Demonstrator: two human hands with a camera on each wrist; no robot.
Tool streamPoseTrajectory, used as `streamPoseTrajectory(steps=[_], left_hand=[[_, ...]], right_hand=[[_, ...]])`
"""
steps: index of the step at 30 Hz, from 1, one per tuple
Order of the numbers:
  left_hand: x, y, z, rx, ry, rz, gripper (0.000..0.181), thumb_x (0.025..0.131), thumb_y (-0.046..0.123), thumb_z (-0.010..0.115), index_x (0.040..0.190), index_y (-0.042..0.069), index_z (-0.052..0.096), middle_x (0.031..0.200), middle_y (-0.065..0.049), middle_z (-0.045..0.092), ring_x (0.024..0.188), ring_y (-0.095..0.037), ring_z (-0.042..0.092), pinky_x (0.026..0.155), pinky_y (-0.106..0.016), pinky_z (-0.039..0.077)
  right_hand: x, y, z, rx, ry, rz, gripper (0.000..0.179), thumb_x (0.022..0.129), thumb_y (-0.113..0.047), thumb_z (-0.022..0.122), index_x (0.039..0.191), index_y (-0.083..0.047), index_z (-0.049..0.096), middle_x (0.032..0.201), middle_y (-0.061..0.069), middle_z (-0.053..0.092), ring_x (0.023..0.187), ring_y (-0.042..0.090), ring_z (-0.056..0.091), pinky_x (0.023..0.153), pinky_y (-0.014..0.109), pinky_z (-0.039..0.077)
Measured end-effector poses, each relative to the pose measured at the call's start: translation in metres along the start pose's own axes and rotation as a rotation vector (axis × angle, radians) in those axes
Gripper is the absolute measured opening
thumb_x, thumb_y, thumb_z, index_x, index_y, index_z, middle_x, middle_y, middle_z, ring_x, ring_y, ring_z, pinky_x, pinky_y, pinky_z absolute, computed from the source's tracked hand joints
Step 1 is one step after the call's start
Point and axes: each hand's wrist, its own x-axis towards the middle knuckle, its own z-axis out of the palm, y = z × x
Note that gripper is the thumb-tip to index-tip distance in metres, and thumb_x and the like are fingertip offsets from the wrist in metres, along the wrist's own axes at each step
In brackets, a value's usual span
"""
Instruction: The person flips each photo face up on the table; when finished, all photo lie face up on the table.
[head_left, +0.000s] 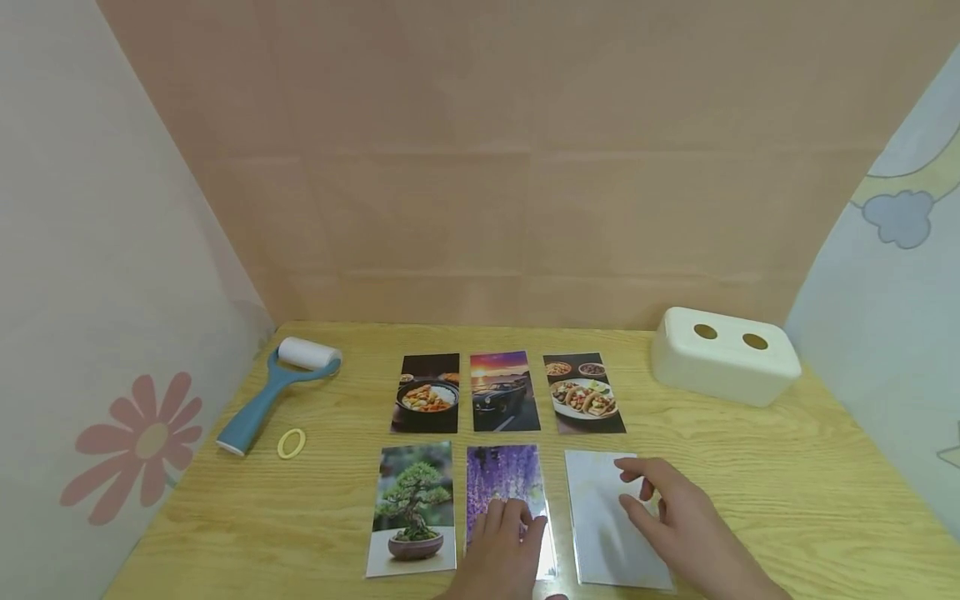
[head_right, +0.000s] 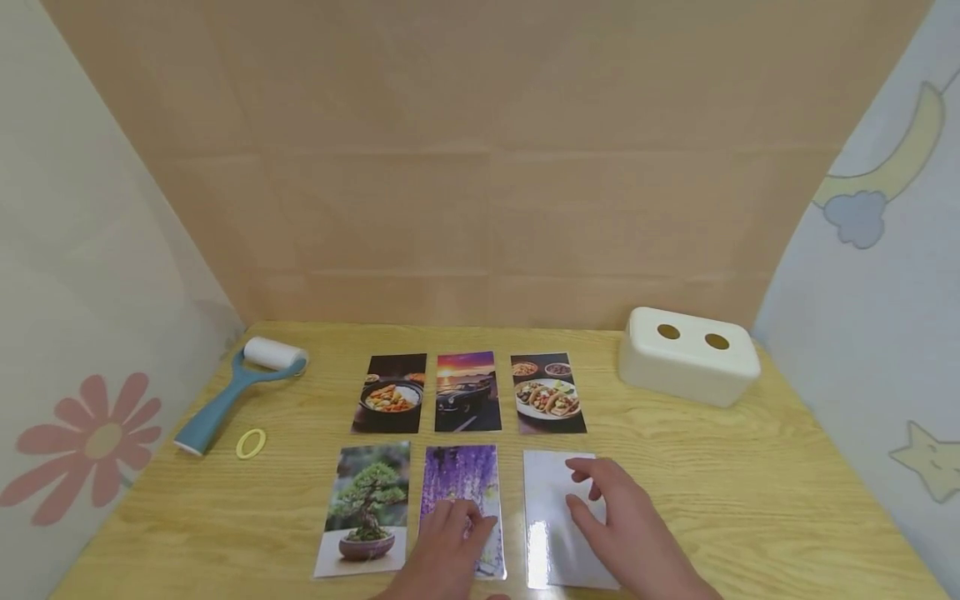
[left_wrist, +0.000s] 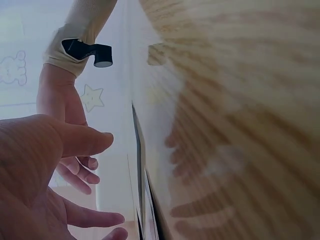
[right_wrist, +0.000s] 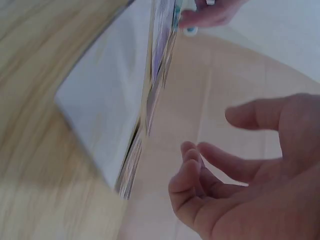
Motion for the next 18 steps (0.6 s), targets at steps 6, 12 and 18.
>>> streamPoseTrajectory(steps=[6,12,18], left_hand=[[0.005,0.007,0.010,0.183,0.090,0.129,0.032,0.094,0.022,0.069,0.123,0.010,0.061,0.108,0.003,0.037,0.090,-0.013,0.025,0.073,-0.022,0.026],[0.012,0.015,0.013,0.257,0.066,0.137,0.026,0.094,0.021,0.069,0.115,0.009,0.060,0.107,-0.001,0.039,0.090,-0.015,0.028,0.073,-0.023,0.027],[0.017,0.018,0.012,0.253,0.009,0.124,0.039,0.097,0.045,0.064,0.115,0.011,0.058,0.107,0.000,0.038,0.089,-0.015,0.028,0.073,-0.023,0.028]], right_hand=[[-0.010,0.025,-0.018,-0.112,-0.115,0.023,0.043,0.085,-0.011,0.081,0.124,-0.005,0.066,0.103,-0.006,0.059,0.081,0.004,0.047,0.063,0.026,0.044],[-0.021,0.041,-0.022,-0.185,-0.278,0.091,0.049,0.090,-0.026,0.078,0.129,-0.002,0.063,0.102,-0.005,0.055,0.085,0.007,0.051,0.070,0.030,0.049],[-0.029,0.052,-0.025,-0.171,-0.331,0.069,0.048,0.092,-0.026,0.075,0.130,0.000,0.061,0.097,-0.001,0.051,0.082,0.003,0.049,0.068,0.029,0.048]])
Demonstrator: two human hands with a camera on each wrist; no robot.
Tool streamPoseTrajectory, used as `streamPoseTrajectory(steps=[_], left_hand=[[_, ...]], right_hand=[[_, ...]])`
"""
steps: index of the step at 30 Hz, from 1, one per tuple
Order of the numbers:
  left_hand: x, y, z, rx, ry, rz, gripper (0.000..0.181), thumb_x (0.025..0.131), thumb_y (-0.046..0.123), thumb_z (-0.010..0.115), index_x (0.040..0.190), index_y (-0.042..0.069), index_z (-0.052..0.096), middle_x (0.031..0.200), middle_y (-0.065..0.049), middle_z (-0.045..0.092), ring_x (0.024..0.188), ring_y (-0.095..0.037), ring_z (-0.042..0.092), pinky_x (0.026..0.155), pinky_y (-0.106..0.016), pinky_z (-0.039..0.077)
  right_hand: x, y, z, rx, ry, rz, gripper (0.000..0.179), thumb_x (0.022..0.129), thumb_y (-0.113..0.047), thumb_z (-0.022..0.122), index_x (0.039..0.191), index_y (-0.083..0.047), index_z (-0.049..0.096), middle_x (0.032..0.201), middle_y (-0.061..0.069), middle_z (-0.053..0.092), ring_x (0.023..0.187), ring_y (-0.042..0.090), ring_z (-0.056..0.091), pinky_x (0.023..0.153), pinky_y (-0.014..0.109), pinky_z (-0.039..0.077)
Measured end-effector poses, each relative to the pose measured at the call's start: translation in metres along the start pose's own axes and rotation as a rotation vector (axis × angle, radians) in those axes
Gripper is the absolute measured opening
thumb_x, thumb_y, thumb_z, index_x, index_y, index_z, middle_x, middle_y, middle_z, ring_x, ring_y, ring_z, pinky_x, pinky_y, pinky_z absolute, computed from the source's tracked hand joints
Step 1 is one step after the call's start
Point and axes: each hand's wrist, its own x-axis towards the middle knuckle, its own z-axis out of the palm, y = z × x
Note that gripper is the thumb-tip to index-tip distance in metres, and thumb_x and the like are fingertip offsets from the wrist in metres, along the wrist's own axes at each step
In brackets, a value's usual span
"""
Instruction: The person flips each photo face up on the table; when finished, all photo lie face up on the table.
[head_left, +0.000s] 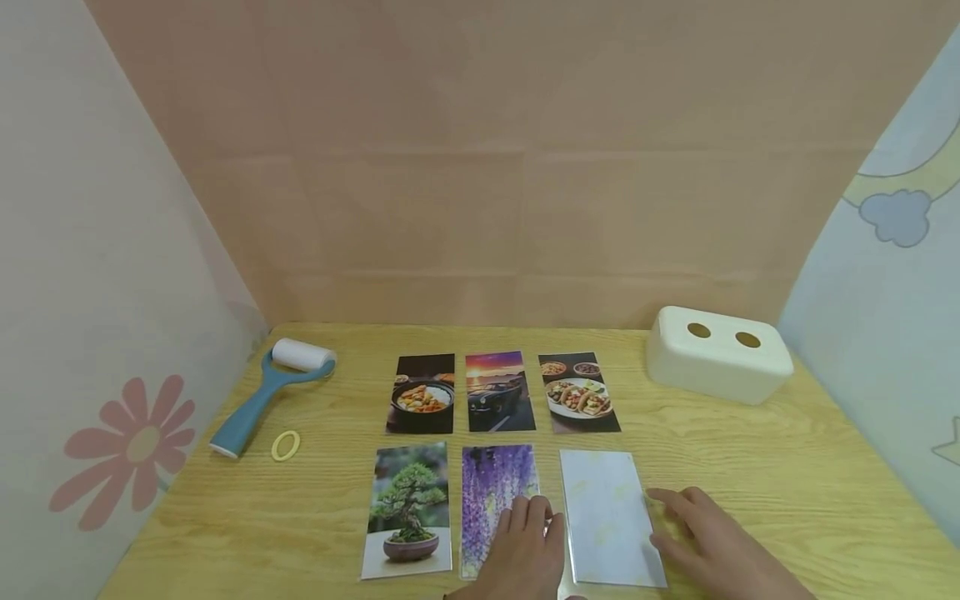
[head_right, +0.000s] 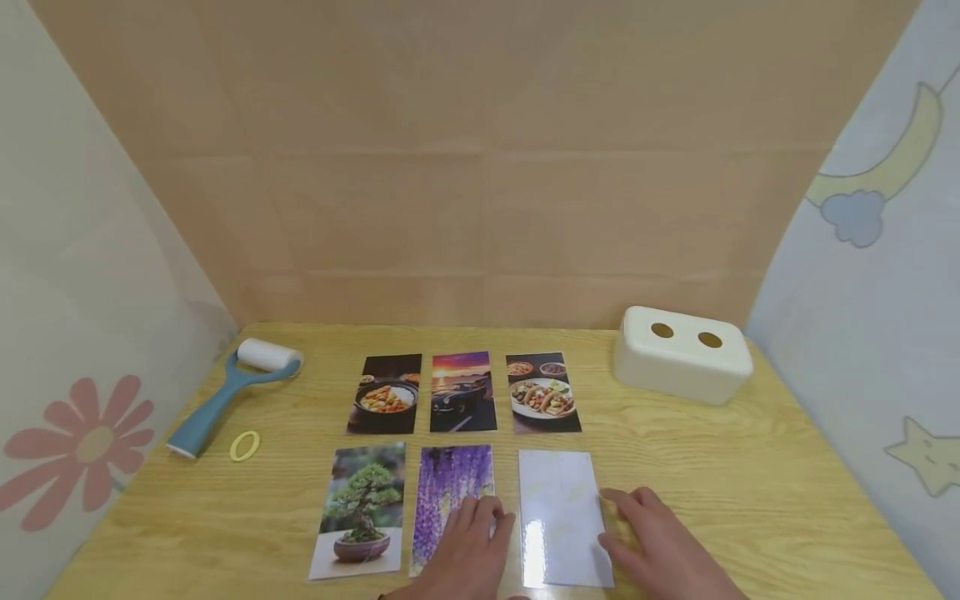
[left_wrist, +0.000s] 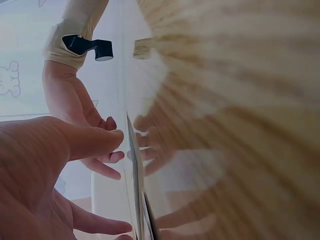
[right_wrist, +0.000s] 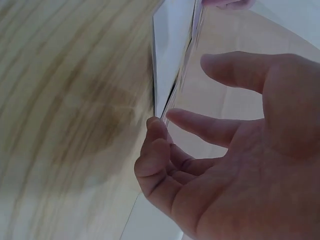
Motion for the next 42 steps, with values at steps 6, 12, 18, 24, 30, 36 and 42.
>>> streamPoseTrajectory(steps=[6,12,18,24,30,36,42], left_hand=[[0.003,-0.001,-0.001,-0.032,-0.066,-0.014,0.059,0.097,0.065,0.049,0.118,0.012,0.061,0.106,0.001,0.038,0.089,-0.015,0.028,0.074,-0.025,0.028],[0.002,0.003,0.007,0.037,0.084,0.035,0.024,0.099,0.025,0.066,0.118,0.011,0.064,0.104,0.000,0.039,0.087,-0.015,0.025,0.072,-0.024,0.026],[0.004,0.005,0.013,0.074,0.141,0.019,0.023,0.097,0.030,0.067,0.110,0.011,0.065,0.101,0.000,0.039,0.086,-0.016,0.026,0.071,-0.023,0.028],[0.003,0.005,0.014,0.070,0.169,-0.042,0.056,0.096,0.063,0.050,0.098,0.009,0.064,0.095,-0.003,0.042,0.081,-0.017,0.030,0.068,-0.024,0.031],[0.006,0.004,0.009,-0.014,0.029,-0.044,0.062,0.094,0.067,0.052,0.106,0.008,0.066,0.099,-0.003,0.042,0.084,-0.016,0.029,0.069,-0.024,0.031],[0.010,0.008,0.005,-0.068,-0.093,-0.059,0.055,0.094,0.057,0.062,0.115,0.006,0.063,0.104,-0.002,0.038,0.089,-0.016,0.027,0.072,-0.025,0.030],[0.013,0.013,-0.001,-0.123,-0.081,-0.124,0.059,0.096,0.061,0.055,0.124,0.008,0.058,0.112,-0.002,0.042,0.091,-0.015,0.032,0.076,-0.026,0.036]], right_hand=[[0.001,0.004,0.003,0.079,-0.059,-0.004,0.045,0.096,-0.021,0.071,0.130,0.005,0.060,0.091,0.002,0.046,0.073,0.002,0.038,0.061,0.026,0.040],[0.002,0.004,0.006,0.118,-0.091,0.046,0.045,0.098,-0.022,0.068,0.131,0.007,0.059,0.091,0.004,0.043,0.073,0.002,0.037,0.061,0.025,0.039],[0.001,0.004,0.007,0.113,-0.067,0.040,0.045,0.096,-0.021,0.070,0.131,0.006,0.059,0.092,0.004,0.044,0.073,0.002,0.038,0.061,0.025,0.039],[0.000,0.002,0.009,0.099,-0.044,0.011,0.046,0.095,-0.019,0.071,0.132,0.007,0.059,0.093,0.004,0.045,0.073,0.002,0.037,0.060,0.025,0.038],[0.001,0.002,0.011,0.089,-0.048,0.019,0.048,0.095,-0.020,0.072,0.132,0.008,0.059,0.094,0.003,0.045,0.074,0.001,0.038,0.060,0.025,0.038],[0.001,0.002,0.011,0.095,-0.062,0.050,0.050,0.095,-0.022,0.072,0.133,0.008,0.058,0.094,0.002,0.045,0.075,0.001,0.039,0.061,0.024,0.039],[0.000,0.003,0.013,0.083,-0.068,0.072,0.052,0.095,-0.026,0.072,0.133,0.007,0.059,0.096,0.001,0.045,0.078,0.001,0.040,0.064,0.024,0.040]])
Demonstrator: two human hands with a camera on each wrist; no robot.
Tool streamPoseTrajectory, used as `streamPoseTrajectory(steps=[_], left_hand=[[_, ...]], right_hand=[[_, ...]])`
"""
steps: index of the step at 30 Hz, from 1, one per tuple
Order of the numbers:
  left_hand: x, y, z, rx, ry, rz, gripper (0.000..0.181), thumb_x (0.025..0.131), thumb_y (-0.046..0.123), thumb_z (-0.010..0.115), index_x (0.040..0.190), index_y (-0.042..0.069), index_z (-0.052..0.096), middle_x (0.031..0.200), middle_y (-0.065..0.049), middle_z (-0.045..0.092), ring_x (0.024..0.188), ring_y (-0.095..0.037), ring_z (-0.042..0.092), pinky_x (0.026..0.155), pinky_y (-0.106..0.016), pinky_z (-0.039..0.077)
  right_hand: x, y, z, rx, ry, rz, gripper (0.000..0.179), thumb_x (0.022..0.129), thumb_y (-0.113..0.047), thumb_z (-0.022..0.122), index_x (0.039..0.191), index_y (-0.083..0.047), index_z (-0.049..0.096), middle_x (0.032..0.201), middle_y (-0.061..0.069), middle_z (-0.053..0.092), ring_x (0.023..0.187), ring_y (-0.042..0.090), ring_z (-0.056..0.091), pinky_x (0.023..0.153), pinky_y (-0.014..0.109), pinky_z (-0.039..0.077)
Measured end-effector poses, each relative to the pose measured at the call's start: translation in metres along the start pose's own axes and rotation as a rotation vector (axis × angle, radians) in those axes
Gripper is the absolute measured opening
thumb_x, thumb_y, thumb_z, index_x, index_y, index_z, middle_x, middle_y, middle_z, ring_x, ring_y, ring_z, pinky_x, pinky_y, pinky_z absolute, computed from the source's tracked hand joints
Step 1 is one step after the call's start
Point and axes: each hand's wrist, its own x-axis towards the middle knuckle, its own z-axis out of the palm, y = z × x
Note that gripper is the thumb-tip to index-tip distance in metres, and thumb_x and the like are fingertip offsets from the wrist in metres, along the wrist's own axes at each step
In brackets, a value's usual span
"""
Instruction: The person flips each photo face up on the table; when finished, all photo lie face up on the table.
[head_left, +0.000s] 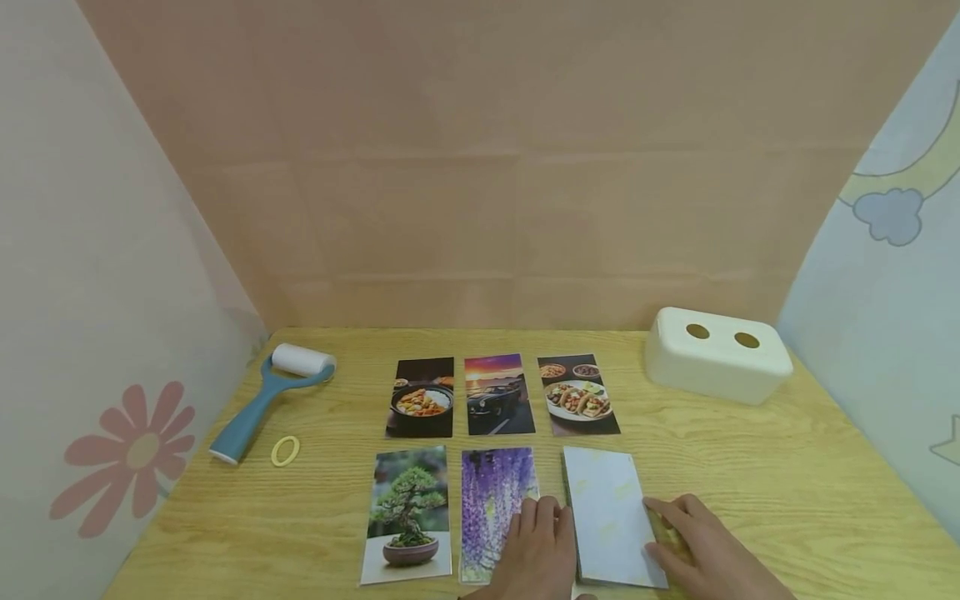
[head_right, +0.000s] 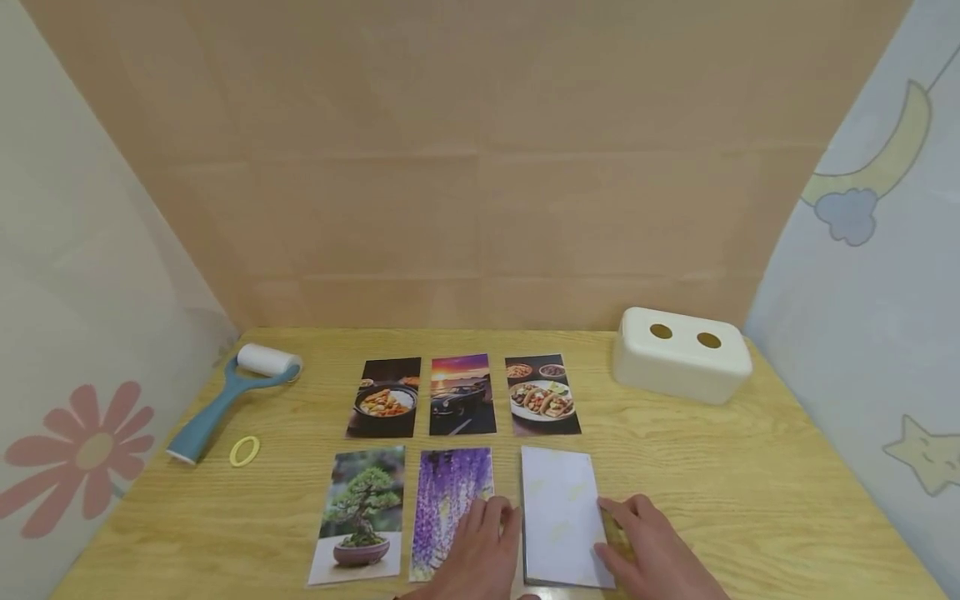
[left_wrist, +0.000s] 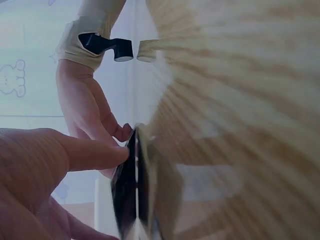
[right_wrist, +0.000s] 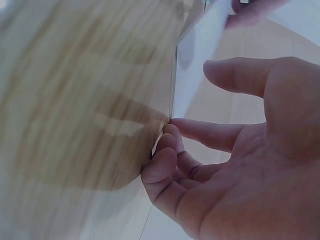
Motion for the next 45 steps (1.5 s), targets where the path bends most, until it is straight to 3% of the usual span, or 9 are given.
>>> streamPoseTrajectory(steps=[2,9,15,18,25,29,36,41,45], left_hand=[[0.000,0.002,-0.004,-0.009,-0.021,-0.034,0.076,0.090,0.073,0.051,0.130,0.009,0.056,0.117,0.000,0.042,0.095,-0.014,0.034,0.080,-0.027,0.039],[0.003,0.006,-0.009,-0.043,-0.116,-0.089,0.087,0.089,0.076,0.050,0.143,0.007,0.051,0.125,-0.004,0.044,0.106,-0.017,0.039,0.091,-0.033,0.043],[0.000,0.001,-0.006,0.052,-0.129,-0.102,0.096,0.090,0.082,0.031,0.140,0.003,0.055,0.128,-0.010,0.045,0.108,-0.023,0.040,0.090,-0.036,0.043],[-0.001,0.000,-0.004,0.112,-0.133,-0.089,0.089,0.091,0.079,0.037,0.131,0.003,0.060,0.131,-0.011,0.044,0.109,-0.023,0.039,0.090,-0.036,0.042],[0.002,-0.002,-0.003,0.077,-0.207,-0.064,0.076,0.093,0.071,0.048,0.129,0.005,0.062,0.142,-0.010,0.039,0.115,-0.023,0.036,0.092,-0.036,0.039],[0.003,-0.001,-0.004,0.083,-0.188,-0.055,0.077,0.090,0.072,0.053,0.126,0.005,0.063,0.136,-0.008,0.041,0.108,-0.020,0.036,0.086,-0.033,0.039],[0.004,0.005,-0.008,0.014,-0.132,-0.096,0.083,0.085,0.072,0.062,0.138,0.008,0.052,0.133,-0.004,0.040,0.111,-0.018,0.037,0.089,-0.033,0.041],[0.001,0.011,-0.012,-0.027,0.000,-0.066,0.086,0.087,0.072,0.060,0.140,0.006,0.047,0.134,-0.008,0.042,0.115,-0.023,0.041,0.089,-0.036,0.045],[0.000,0.014,-0.014,-0.097,0.096,-0.028,0.085,0.092,0.072,0.052,0.144,0.004,0.046,0.134,-0.008,0.044,0.116,-0.023,0.043,0.088,-0.037,0.046]], right_hand=[[0.000,0.000,0.001,0.008,0.003,-0.009,0.051,0.095,-0.025,0.072,0.132,0.007,0.059,0.097,0.002,0.046,0.078,0.001,0.040,0.064,0.025,0.041],[0.001,-0.007,0.004,0.037,0.020,-0.008,0.049,0.096,-0.024,0.071,0.129,0.009,0.061,0.099,0.002,0.049,0.078,0.000,0.041,0.064,0.025,0.042],[0.002,-0.007,0.003,0.016,0.006,-0.019,0.050,0.097,-0.025,0.070,0.131,0.011,0.059,0.098,0.002,0.046,0.077,0.000,0.040,0.064,0.025,0.040],[0.001,-0.005,0.003,0.011,0.015,-0.047,0.050,0.097,-0.023,0.070,0.131,0.011,0.059,0.097,0.002,0.045,0.077,0.000,0.039,0.063,0.024,0.040],[0.001,-0.005,0.003,0.008,0.014,-0.071,0.051,0.096,-0.022,0.071,0.131,0.013,0.058,0.096,0.002,0.045,0.075,-0.001,0.038,0.062,0.024,0.039],[0.001,-0.005,0.003,-0.004,0.005,-0.061,0.053,0.096,-0.024,0.071,0.131,0.013,0.058,0.096,0.001,0.044,0.077,0.000,0.039,0.063,0.024,0.039],[0.002,-0.007,0.005,-0.012,0.017,-0.038,0.053,0.096,-0.027,0.071,0.130,0.011,0.059,0.100,0.001,0.047,0.081,0.001,0.043,0.067,0.025,0.043],[0.003,-0.011,0.008,0.034,0.033,0.000,0.051,0.096,-0.029,0.071,0.128,0.010,0.062,0.106,0.004,0.051,0.086,0.003,0.047,0.071,0.025,0.045],[0.004,-0.018,0.010,0.045,0.073,0.050,0.044,0.097,-0.031,0.070,0.125,0.003,0.066,0.117,0.006,0.055,0.101,0.015,0.055,0.081,0.031,0.051]])
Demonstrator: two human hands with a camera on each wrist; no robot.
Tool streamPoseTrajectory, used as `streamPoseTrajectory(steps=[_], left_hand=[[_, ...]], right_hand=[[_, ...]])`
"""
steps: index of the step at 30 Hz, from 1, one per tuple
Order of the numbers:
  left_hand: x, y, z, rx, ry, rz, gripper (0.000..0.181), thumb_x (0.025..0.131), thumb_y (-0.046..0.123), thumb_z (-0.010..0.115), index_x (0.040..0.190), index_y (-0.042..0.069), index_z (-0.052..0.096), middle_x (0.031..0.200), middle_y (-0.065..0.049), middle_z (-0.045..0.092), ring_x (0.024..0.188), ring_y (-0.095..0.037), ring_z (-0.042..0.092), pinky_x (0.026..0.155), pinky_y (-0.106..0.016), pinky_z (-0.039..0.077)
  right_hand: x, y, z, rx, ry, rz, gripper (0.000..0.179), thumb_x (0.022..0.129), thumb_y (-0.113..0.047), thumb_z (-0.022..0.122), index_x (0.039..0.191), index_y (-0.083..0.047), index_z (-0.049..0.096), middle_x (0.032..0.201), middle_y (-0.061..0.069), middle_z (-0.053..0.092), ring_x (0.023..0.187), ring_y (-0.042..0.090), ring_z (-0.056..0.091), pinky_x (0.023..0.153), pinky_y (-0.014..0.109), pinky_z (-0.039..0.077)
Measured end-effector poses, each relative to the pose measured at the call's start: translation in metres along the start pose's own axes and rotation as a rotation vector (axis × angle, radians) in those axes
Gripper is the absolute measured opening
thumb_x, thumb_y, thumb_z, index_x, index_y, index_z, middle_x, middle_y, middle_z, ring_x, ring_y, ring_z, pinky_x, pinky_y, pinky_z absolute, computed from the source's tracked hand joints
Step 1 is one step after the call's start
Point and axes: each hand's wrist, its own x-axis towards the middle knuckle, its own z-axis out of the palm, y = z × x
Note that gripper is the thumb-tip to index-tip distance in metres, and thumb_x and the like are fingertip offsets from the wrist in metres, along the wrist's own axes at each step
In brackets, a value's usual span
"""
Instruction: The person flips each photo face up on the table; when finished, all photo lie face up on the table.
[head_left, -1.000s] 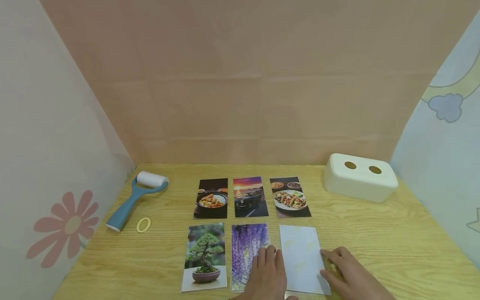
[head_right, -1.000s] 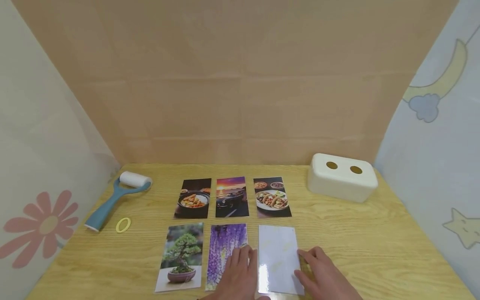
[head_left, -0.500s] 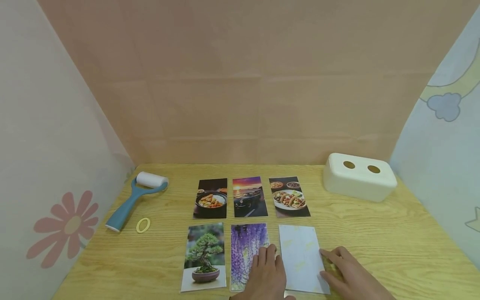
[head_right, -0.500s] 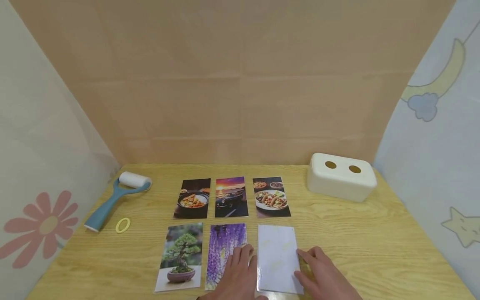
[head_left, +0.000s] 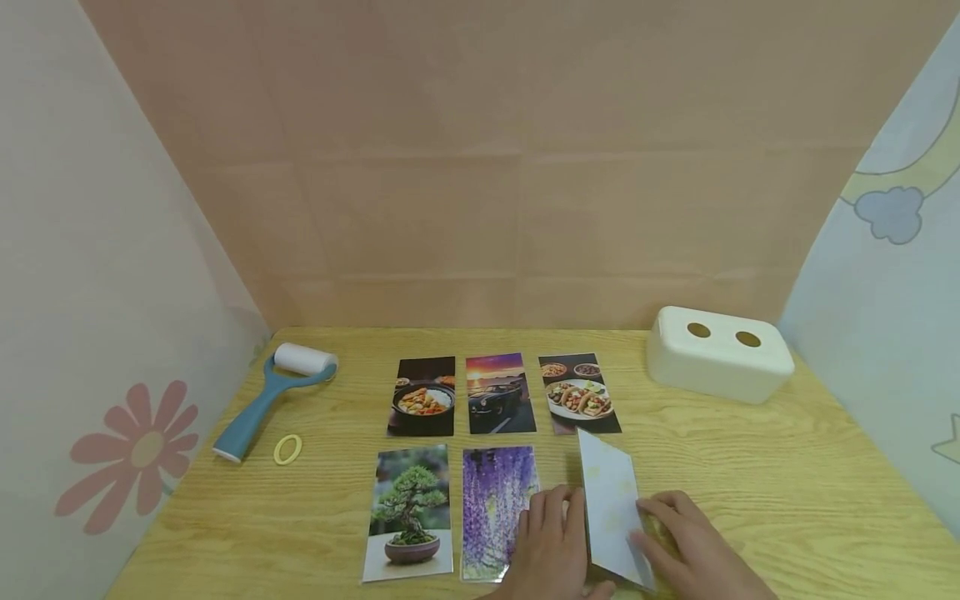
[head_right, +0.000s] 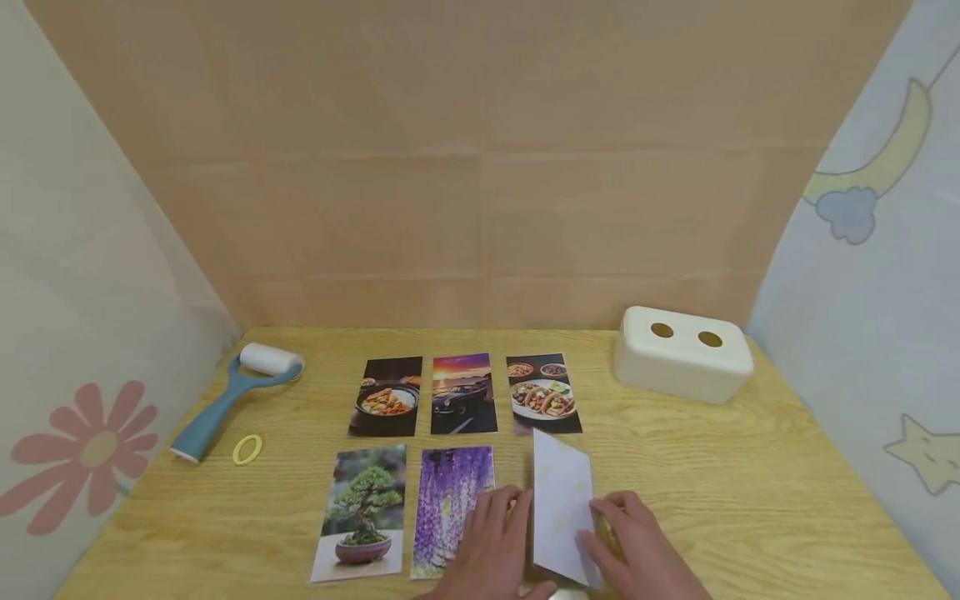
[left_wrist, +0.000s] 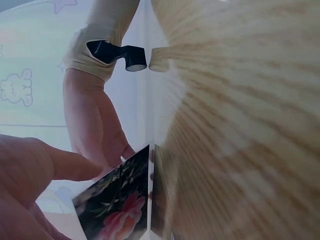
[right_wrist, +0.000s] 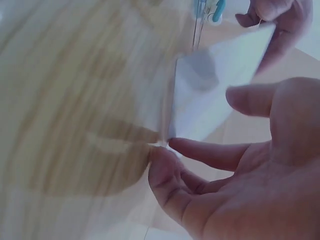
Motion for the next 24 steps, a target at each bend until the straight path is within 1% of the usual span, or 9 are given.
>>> streamPoseTrajectory(steps=[2,3,5,8,12,16,20,23,24], left_hand=[[0.000,0.001,0.000,-0.040,0.018,0.014,0.085,0.094,0.072,0.047,0.146,0.004,0.045,0.134,-0.008,0.045,0.117,-0.023,0.044,0.088,-0.036,0.046],[0.000,0.002,-0.001,-0.064,0.015,0.019,0.085,0.095,0.071,0.046,0.147,0.004,0.044,0.135,-0.008,0.045,0.118,-0.023,0.043,0.089,-0.036,0.046],[0.001,0.003,-0.002,-0.103,0.008,0.030,0.086,0.095,0.070,0.047,0.149,0.003,0.041,0.136,-0.008,0.045,0.120,-0.022,0.043,0.091,-0.036,0.045],[0.002,0.004,-0.003,-0.158,-0.020,0.039,0.087,0.095,0.069,0.048,0.152,0.003,0.038,0.140,-0.007,0.045,0.124,-0.021,0.042,0.095,-0.036,0.044],[0.006,0.007,-0.002,-0.181,-0.075,0.032,0.090,0.094,0.071,0.048,0.153,0.005,0.036,0.145,-0.003,0.046,0.125,-0.020,0.043,0.097,-0.036,0.044],[0.009,0.010,0.000,-0.192,-0.110,0.032,0.090,0.093,0.072,0.048,0.154,0.008,0.035,0.148,0.002,0.045,0.126,-0.018,0.045,0.098,-0.036,0.044],[0.009,0.012,-0.001,-0.243,-0.131,0.046,0.085,0.096,0.073,0.041,0.155,0.012,0.034,0.151,0.006,0.043,0.129,-0.017,0.043,0.095,-0.037,0.046],[0.009,0.013,-0.001,-0.237,-0.149,0.042,0.083,0.095,0.074,0.042,0.153,0.016,0.036,0.150,0.010,0.042,0.130,-0.014,0.041,0.092,-0.034,0.047],[0.009,0.013,0.001,-0.217,-0.146,0.043,0.082,0.094,0.074,0.043,0.152,0.016,0.038,0.150,0.011,0.043,0.129,-0.014,0.042,0.091,-0.032,0.046]], right_hand=[[-0.001,-0.003,0.001,0.004,0.021,-0.007,0.039,0.098,-0.028,0.068,0.123,0.003,0.067,0.121,0.008,0.057,0.107,0.024,0.057,0.084,0.036,0.052],[-0.001,-0.005,0.000,0.007,0.030,-0.011,0.037,0.100,-0.026,0.067,0.123,0.003,0.067,0.122,0.009,0.058,0.110,0.027,0.057,0.085,0.038,0.052],[-0.001,-0.009,-0.001,0.029,0.028,-0.009,0.035,0.102,-0.024,0.062,0.124,0.004,0.066,0.125,0.010,0.059,0.113,0.030,0.057,0.086,0.040,0.052],[-0.002,-0.015,-0.003,0.077,0.006,0.041,0.037,0.106,-0.026,0.054,0.127,0.003,0.065,0.128,0.010,0.060,0.116,0.030,0.058,0.088,0.040,0.052],[-0.004,-0.023,-0.006,0.142,-0.011,0.139,0.042,0.109,-0.032,0.048,0.131,0.000,0.063,0.128,0.010,0.063,0.118,0.029,0.058,0.091,0.042,0.051],[-0.004,-0.030,-0.009,0.206,-0.045,0.216,0.056,0.108,-0.042,0.044,0.139,0.003,0.056,0.133,0.015,0.061,0.122,0.033,0.057,0.094,0.051,0.049],[-0.003,-0.033,-0.011,0.234,-0.084,0.234,0.066,0.108,-0.044,0.042,0.144,0.012,0.044,0.133,0.021,0.060,0.119,0.038,0.059,0.092,0.056,0.049],[-0.001,-0.034,-0.012,0.218,-0.094,0.231,0.066,0.108,-0.040,0.044,0.145,0.015,0.038,0.128,0.020,0.063,0.114,0.038,0.062,0.089,0.054,0.051],[-0.001,-0.034,-0.012,0.216,-0.094,0.235,0.066,0.108,-0.040,0.044,0.145,0.015,0.038,0.128,0.020,0.064,0.113,0.037,0.063,0.089,0.053,0.052]])
